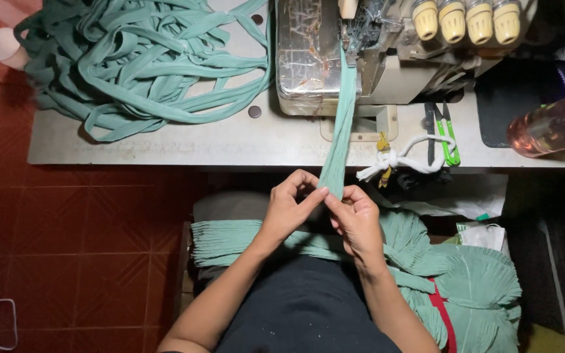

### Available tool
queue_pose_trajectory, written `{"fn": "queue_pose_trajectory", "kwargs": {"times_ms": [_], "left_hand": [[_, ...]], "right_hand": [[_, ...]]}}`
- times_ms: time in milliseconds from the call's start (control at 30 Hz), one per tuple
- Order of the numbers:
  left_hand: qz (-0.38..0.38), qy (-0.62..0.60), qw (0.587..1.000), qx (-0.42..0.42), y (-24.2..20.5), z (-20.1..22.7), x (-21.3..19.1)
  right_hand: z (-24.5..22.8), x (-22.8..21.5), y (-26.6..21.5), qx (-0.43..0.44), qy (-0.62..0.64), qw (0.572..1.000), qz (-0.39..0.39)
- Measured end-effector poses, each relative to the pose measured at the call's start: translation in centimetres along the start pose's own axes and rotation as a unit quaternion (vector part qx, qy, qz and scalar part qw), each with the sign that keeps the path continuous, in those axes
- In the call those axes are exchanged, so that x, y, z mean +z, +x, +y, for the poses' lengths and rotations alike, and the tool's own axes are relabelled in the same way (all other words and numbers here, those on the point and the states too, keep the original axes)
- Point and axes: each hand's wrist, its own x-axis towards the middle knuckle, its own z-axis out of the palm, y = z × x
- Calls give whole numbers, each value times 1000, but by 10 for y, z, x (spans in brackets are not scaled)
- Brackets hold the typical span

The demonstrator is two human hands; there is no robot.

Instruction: Feeding and guiding long strips of green fabric through an industrial overlock sewing machine to finish the edges.

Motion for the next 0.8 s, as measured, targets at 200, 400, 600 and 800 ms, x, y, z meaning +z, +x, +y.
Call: {"fn": "queue_pose_trajectory", "kwargs": {"times_ms": [200,400,600,800], "left_hand": [[-13,-27,997,-73,-24,-5,-4],[4,-9,997,-75,-26,7,-8],[11,14,998,-62,-36,14,-5],[30,67,995,69,-48,39,-9]], "right_hand": [[3,1,-21,25,-1,1000,-10],[-7,-6,-24,34,35,999,-13],[-4,-8,-23,62,98,992,-50],[-8,1,-35,10,-7,1000,0]]}}
